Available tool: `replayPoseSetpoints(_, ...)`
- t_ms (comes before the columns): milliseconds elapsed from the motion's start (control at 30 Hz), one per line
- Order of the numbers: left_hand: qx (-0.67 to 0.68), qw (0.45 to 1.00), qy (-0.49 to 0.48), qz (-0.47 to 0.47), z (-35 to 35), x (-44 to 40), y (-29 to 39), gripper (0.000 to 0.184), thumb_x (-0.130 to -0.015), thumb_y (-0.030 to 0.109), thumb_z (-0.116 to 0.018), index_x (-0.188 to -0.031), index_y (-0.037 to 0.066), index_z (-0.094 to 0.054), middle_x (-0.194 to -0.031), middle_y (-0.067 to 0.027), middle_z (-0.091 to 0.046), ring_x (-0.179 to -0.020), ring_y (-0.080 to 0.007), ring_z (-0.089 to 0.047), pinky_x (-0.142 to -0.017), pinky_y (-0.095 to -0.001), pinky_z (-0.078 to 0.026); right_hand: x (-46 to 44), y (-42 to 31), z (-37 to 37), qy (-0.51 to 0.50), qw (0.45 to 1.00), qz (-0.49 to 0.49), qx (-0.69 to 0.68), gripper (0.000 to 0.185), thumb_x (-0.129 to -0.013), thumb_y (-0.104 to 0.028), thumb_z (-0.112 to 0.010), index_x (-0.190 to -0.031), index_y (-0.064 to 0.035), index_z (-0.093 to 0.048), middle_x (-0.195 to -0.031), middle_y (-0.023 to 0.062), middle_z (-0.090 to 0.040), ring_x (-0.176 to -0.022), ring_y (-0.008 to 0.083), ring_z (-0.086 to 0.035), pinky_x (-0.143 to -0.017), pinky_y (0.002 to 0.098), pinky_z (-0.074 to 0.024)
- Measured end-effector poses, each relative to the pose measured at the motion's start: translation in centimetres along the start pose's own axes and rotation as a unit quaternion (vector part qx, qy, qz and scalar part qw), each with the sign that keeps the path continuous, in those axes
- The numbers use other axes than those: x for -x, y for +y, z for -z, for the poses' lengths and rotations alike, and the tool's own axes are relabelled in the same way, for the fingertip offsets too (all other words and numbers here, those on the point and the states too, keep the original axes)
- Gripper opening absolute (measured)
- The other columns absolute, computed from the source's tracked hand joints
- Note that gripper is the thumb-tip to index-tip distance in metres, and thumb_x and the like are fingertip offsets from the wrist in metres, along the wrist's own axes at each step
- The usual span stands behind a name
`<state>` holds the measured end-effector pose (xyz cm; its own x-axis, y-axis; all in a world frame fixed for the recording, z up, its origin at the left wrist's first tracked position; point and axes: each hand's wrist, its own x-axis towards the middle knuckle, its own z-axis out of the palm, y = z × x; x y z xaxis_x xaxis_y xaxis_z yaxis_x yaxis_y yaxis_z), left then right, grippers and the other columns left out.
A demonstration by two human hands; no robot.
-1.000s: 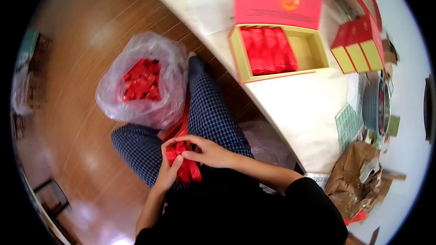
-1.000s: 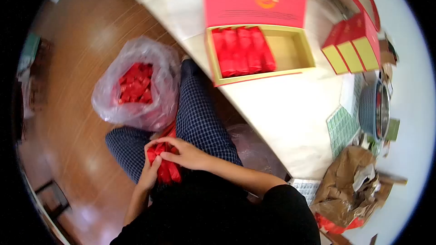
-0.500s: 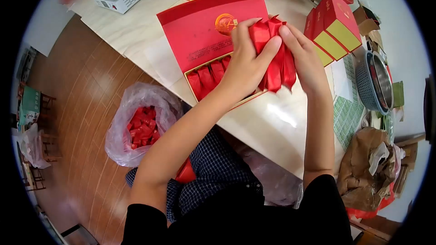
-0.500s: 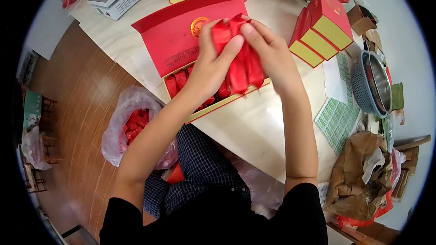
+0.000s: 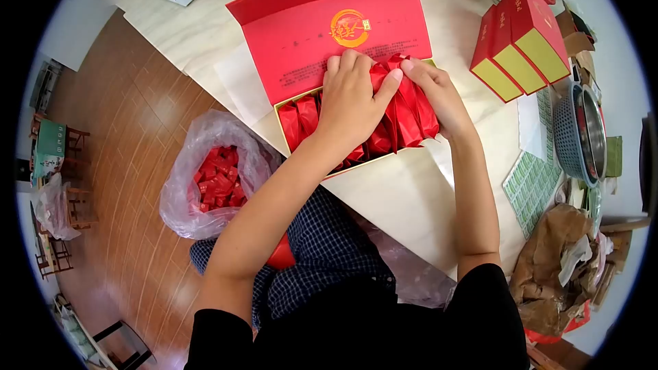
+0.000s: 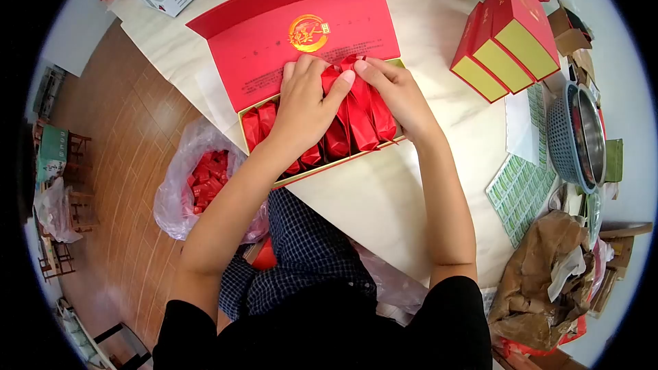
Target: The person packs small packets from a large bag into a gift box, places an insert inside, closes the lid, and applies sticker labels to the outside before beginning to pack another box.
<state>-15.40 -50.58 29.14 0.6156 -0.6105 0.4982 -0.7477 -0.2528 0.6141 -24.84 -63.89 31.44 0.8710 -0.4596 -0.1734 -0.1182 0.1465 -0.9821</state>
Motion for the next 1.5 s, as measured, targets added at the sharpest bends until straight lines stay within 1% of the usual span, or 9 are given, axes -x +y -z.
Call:
replayPoseSetpoints(200, -0.024, 1.000, 0.007, -0.015, -0.4, -0.2, -0.4, 0.034, -0.088, 0.033, -0.061, -0.094, 0.000, -0.059, -0.100, -0.0133, -0.055, -0.092, -0.0306, -0.050, -0.083, -0.0416, -0.042, -0.2, 0.5, 0.6, -0.028, 0.998, 0.014, 0.058, 0.041, -0.094, -0.029, -0.060, -0.119, 0.0036, -0.060, -0.105, 0.0067, -0.065, -0.095, 0.0106, -0.060, -0.082, 0.0264, -0.0481)
replayPoseSetpoints(267, -0.067, 0.997, 0.024, -0.033, -1.0, 0.0, -0.5, 0.032, -0.087, 0.031, -0.063, -0.096, 0.001, -0.059, -0.099, -0.0125, -0.054, -0.092, -0.0296, -0.050, -0.082, -0.0416, -0.043, 0.0, 0.7, 0.5, 0.004, 0.956, 0.132, 0.261, 0.042, -0.093, -0.025, -0.061, -0.126, 0.0013, -0.054, -0.099, 0.0098, -0.067, -0.090, 0.0140, -0.063, -0.079, 0.0278, -0.0486)
replayPoseSetpoints(500, -0.184, 0.981, -0.031, -0.047, -1.3, -0.1, 0.0, 0.038, -0.081, 0.024, -0.067, -0.113, 0.007, -0.055, -0.102, -0.0100, -0.053, -0.097, -0.0267, -0.050, -0.080, -0.0387, -0.041, 0.8, 1.8, -0.6, 0.046, 0.901, 0.131, 0.411, 0.048, -0.093, -0.018, -0.061, -0.132, -0.0021, -0.038, -0.091, 0.0186, -0.064, -0.075, 0.0270, -0.065, -0.070, 0.0352, -0.0497)
replayPoseSetpoints(700, 0.107, 0.993, 0.054, 0.003, 6.9, 5.3, -0.6, 0.023, -0.090, 0.016, -0.058, -0.110, 0.006, -0.056, -0.106, -0.0127, -0.055, -0.102, -0.0324, -0.051, -0.091, -0.0418, -0.040, 1.4, 1.6, -1.4, 0.151, 0.840, 0.215, 0.475, 0.030, -0.098, -0.020, -0.052, -0.119, 0.0000, -0.048, -0.095, 0.0191, -0.061, -0.084, 0.0294, -0.061, -0.078, 0.0369, -0.0478)
replayPoseSetpoints(767, 0.163, 0.977, 0.136, 0.005, 10.1, 9.7, -3.2, 0.017, -0.089, 0.008, -0.056, -0.106, 0.005, -0.059, -0.103, -0.0130, -0.057, -0.101, -0.0306, -0.054, -0.091, -0.0379, -0.042, 1.9, 1.2, -2.1, 0.199, 0.801, 0.335, 0.455, 0.023, -0.098, -0.017, -0.050, -0.111, 0.0020, -0.053, -0.101, 0.0134, -0.060, -0.086, 0.0230, -0.059, -0.080, 0.0324, -0.0470)
replayPoseSetpoints(900, 0.137, 0.945, 0.193, 0.228, 13.1, 22.1, -9.5, 0.014, -0.086, 0.000, -0.056, -0.099, 0.004, -0.060, -0.094, -0.0129, -0.058, -0.089, -0.0293, -0.058, -0.080, -0.0343, -0.046, 5.4, 1.8, -6.0, 0.179, 0.845, 0.364, 0.348, 0.013, -0.097, -0.009, -0.049, -0.102, 0.0023, -0.053, -0.092, 0.0094, -0.055, -0.080, 0.0151, -0.053, -0.069, 0.0279, -0.0440)
replayPoseSetpoints(1033, 0.058, 0.915, 0.122, 0.379, 17.2, 31.2, -13.1, 0.014, -0.088, 0.002, -0.054, -0.099, 0.005, -0.061, -0.093, -0.0113, -0.058, -0.089, -0.0270, -0.059, -0.079, -0.0335, -0.047, 8.2, 4.4, -15.0, -0.067, 0.789, 0.479, 0.380, 0.013, -0.085, 0.002, -0.053, -0.097, -0.0002, -0.056, -0.085, 0.0127, -0.058, -0.074, 0.0238, -0.056, -0.068, 0.0315, -0.0459)
replayPoseSetpoints(1167, 0.038, 0.897, 0.179, 0.403, 20.7, 33.9, -17.7, 0.013, -0.088, 0.003, -0.055, -0.100, 0.003, -0.062, -0.093, -0.0103, -0.061, -0.086, -0.0234, -0.060, -0.078, -0.0304, -0.047, 9.0, 7.4, -24.2, -0.282, 0.809, 0.357, 0.372, 0.019, -0.077, 0.005, -0.059, -0.095, -0.0009, -0.060, -0.083, 0.0134, -0.061, -0.074, 0.0284, -0.061, -0.065, 0.0344, -0.0496)
replayPoseSetpoints(1500, 0.206, 0.766, 0.379, 0.477, 24.9, 33.7, -37.8, 0.018, -0.094, 0.010, -0.054, -0.108, 0.001, -0.060, -0.096, -0.0058, -0.064, -0.088, -0.0123, -0.057, -0.083, -0.0275, -0.046, -3.5, 36.7, -42.5, -0.359, 0.860, 0.004, 0.361, 0.018, -0.084, -0.005, -0.060, -0.102, -0.0029, -0.057, -0.090, 0.0167, -0.065, -0.082, 0.0325, -0.065, -0.072, 0.0399, -0.0506)
